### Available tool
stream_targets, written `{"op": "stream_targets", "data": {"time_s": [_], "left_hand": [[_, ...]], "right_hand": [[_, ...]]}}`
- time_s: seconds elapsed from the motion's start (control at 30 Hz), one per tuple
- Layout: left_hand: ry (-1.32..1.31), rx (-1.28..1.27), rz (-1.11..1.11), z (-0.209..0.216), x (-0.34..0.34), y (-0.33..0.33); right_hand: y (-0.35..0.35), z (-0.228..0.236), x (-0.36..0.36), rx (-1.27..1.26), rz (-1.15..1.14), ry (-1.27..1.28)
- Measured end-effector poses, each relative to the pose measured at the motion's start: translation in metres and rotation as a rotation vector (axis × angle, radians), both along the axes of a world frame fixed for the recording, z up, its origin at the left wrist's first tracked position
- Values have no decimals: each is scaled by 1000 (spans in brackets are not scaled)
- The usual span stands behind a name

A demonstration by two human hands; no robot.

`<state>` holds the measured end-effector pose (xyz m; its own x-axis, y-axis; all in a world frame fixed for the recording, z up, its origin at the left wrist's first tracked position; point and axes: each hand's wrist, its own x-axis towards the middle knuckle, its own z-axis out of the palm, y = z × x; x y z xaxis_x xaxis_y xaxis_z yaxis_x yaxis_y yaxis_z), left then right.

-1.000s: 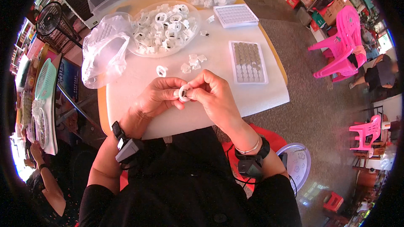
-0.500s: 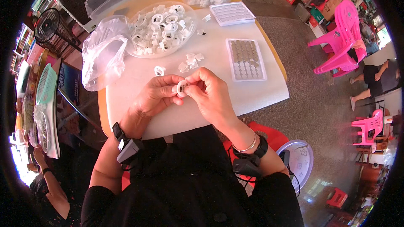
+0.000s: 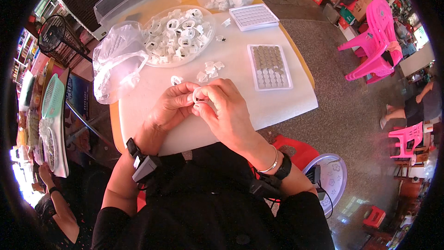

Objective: The user is seen assembling small white electronic or plastic components by hand.

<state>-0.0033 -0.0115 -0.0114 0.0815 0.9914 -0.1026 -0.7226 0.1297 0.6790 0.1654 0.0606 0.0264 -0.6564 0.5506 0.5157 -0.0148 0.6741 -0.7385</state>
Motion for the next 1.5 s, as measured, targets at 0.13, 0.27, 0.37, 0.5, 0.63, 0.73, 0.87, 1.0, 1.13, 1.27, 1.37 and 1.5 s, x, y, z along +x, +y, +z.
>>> {"op": "stream_targets", "data": {"time_s": [0.13,0.27,0.37,0.5,0.63,0.73,0.87,1.0,1.13,1.27,1.37,1.5], "left_hand": [[31,-10,12,2,2,1],[29,-7,24,0,1,0],[25,-14,23,1,1,0],[41,-14,-13,2,0,0],[53,-31,-11,8,2,-1],[97,-78,-18,7,1,0],[129,-97,3,5,2,-1],[197,-121,21,7,3,-2],[193,-121,20,8,3,-3],[144,-93,-3,9,3,-1],[83,-53,1,10,4,0],[89,-36,-2,2,3,0]], "right_hand": [[2,-2,-1,104,-6,11],[1,-5,-5,87,-11,58],[2,-5,-3,79,0,54],[5,4,4,-12,31,28],[10,7,6,-5,-37,-22],[12,5,6,67,17,-37],[11,1,3,101,10,-43],[9,-3,1,119,-20,-19],[9,0,1,128,-6,-14],[6,1,4,61,-4,5],[2,5,5,50,-3,29],[3,1,4,136,25,14]]}}
